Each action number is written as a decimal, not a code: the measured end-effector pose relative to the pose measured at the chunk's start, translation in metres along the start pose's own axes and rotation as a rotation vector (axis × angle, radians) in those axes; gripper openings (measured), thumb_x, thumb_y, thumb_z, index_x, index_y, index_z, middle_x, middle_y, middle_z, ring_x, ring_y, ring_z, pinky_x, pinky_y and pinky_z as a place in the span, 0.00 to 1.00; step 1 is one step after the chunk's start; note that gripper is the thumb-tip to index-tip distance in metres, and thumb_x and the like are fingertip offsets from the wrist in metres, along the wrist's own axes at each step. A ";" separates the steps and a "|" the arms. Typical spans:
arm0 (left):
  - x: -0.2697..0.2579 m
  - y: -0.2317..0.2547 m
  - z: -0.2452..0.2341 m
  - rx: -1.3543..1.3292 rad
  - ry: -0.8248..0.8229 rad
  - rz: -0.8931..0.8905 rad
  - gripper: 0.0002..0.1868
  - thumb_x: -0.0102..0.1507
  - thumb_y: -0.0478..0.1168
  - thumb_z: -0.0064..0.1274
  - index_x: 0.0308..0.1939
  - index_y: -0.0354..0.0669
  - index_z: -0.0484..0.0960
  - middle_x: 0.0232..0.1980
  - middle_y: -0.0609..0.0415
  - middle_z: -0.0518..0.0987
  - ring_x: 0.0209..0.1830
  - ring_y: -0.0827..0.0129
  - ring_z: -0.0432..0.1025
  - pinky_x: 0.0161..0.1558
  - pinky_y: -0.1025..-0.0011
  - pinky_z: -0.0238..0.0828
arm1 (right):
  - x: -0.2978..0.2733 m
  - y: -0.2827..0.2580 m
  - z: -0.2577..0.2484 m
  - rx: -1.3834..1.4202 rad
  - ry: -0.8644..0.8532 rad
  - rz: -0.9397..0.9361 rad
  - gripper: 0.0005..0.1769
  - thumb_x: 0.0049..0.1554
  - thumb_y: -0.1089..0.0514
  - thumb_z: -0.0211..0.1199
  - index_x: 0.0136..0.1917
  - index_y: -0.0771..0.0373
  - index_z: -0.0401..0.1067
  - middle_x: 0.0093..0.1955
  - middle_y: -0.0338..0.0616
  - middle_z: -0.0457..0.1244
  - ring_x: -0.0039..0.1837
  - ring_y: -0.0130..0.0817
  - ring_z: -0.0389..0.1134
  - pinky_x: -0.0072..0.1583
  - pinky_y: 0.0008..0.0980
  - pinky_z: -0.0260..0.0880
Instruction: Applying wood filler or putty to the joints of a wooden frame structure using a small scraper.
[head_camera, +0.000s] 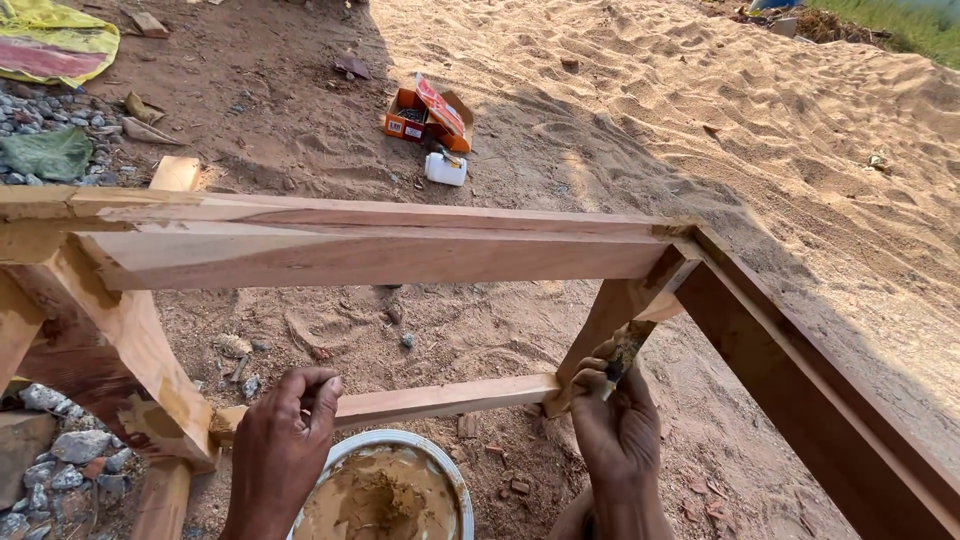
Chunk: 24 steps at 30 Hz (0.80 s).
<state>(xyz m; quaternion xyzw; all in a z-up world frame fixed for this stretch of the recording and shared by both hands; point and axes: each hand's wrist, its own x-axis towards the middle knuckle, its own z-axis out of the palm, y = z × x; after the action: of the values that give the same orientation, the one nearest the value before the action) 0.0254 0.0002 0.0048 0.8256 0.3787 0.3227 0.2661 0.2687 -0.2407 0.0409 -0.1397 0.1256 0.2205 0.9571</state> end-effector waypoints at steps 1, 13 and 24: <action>-0.001 0.001 -0.002 -0.005 0.006 -0.004 0.13 0.66 0.48 0.53 0.46 0.45 0.83 0.38 0.50 0.87 0.32 0.64 0.83 0.35 0.63 0.81 | 0.013 -0.004 -0.014 0.063 -0.128 0.085 0.28 0.60 0.55 0.65 0.70 0.68 0.68 0.56 0.51 0.68 0.50 0.33 0.69 0.49 0.25 0.76; -0.001 -0.001 0.000 0.017 -0.014 -0.058 0.13 0.66 0.47 0.53 0.48 0.45 0.83 0.40 0.49 0.87 0.33 0.64 0.83 0.34 0.64 0.83 | 0.039 0.000 0.018 -0.447 0.025 -0.282 0.09 0.55 0.60 0.69 0.47 0.61 0.72 0.45 0.41 0.70 0.46 0.33 0.74 0.48 0.37 0.81; 0.002 -0.008 0.008 0.012 -0.024 -0.047 0.13 0.66 0.47 0.53 0.47 0.44 0.82 0.39 0.50 0.87 0.34 0.65 0.84 0.34 0.64 0.84 | 0.041 0.007 0.059 -0.586 -0.034 -0.569 0.08 0.58 0.64 0.66 0.45 0.71 0.70 0.41 0.49 0.68 0.39 0.30 0.72 0.42 0.29 0.79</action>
<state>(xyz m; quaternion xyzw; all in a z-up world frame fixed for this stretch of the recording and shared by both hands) 0.0285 0.0050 -0.0052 0.8217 0.3968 0.3044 0.2734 0.3117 -0.1993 0.0822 -0.4319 -0.0023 -0.0245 0.9016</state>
